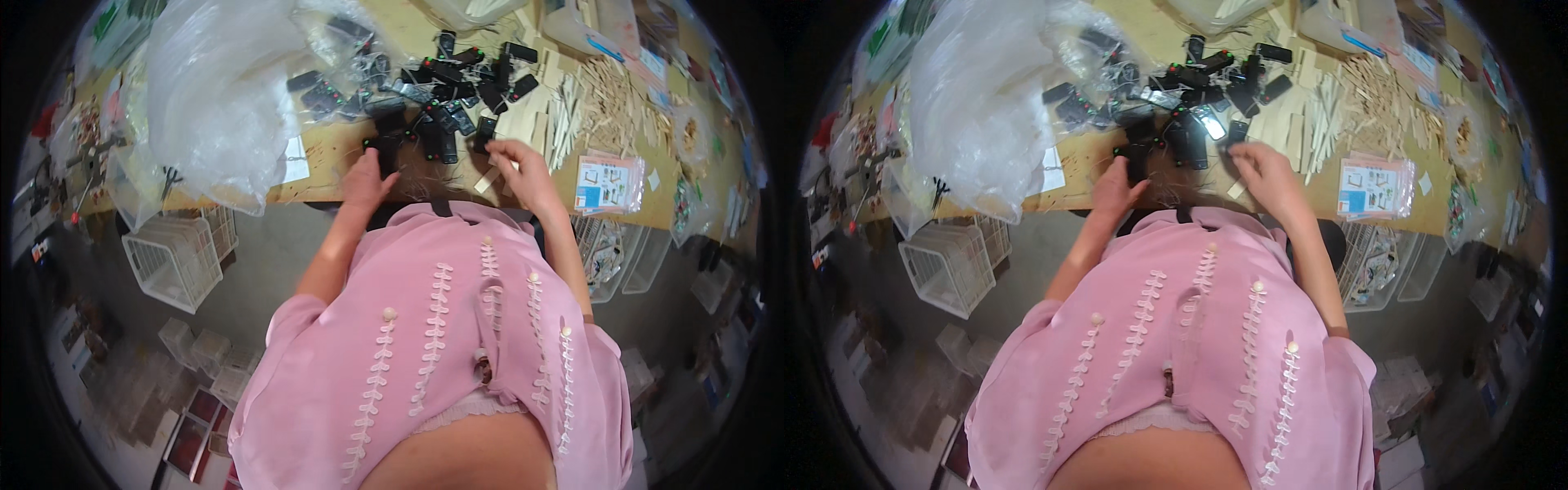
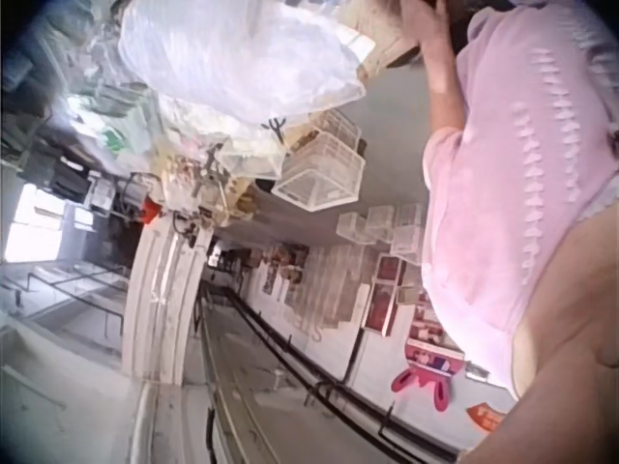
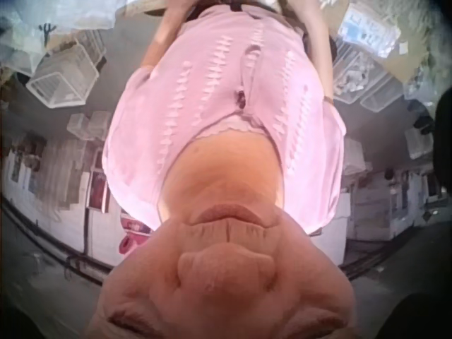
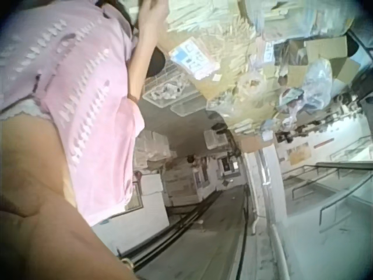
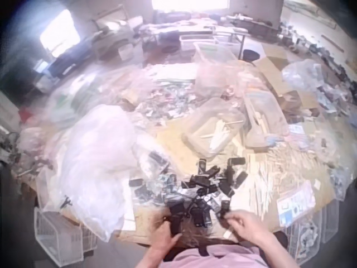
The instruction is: The person assembles small craft kits by picking wooden sticks and small black electronic components from a table and placing them into clear plastic bags. The person repeatedly opens bags, adds items, and closes them, organizing the components for packaging.
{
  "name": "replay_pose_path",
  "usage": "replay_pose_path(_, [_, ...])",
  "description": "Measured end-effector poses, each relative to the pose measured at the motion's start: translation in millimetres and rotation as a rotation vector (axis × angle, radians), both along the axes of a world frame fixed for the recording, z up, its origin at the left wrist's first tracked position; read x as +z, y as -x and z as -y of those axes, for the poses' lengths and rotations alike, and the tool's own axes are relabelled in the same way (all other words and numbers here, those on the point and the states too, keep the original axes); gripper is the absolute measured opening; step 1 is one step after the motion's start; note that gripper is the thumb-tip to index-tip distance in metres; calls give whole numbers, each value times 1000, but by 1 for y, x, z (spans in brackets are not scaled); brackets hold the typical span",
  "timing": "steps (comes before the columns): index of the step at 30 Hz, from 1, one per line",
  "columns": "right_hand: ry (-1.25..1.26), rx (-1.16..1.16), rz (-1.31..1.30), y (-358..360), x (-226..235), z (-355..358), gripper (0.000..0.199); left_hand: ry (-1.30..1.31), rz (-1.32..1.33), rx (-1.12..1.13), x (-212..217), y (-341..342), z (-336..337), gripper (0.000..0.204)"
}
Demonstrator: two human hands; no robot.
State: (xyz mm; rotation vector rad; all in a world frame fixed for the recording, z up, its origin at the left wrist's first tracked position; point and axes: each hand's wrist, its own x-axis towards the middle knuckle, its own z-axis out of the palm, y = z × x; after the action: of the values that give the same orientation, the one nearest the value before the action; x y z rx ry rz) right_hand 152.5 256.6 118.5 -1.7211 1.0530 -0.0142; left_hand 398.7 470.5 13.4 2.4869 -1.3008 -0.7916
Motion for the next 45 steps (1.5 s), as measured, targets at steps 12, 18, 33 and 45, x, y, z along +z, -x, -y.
replay_pose_path(12, [174, 260, 80, 58, -39, 5, 14, 703, -452, 246, 87, 30, 128, 44])
replay_pose_path(18, [173, 310, -89, 106, -61, -3, 18, 661, 235, 38, 67, 35, 138, 58])
replay_pose_path(33, [649, -469, -222, 298, -106, 76, 14, 282, -549, -818, -5, 238, 126, 17])
replay_pose_path(45, [649, -490, -656, 362, -125, 129, 57, 279, -497, -674, -14, 239, 100, 18])
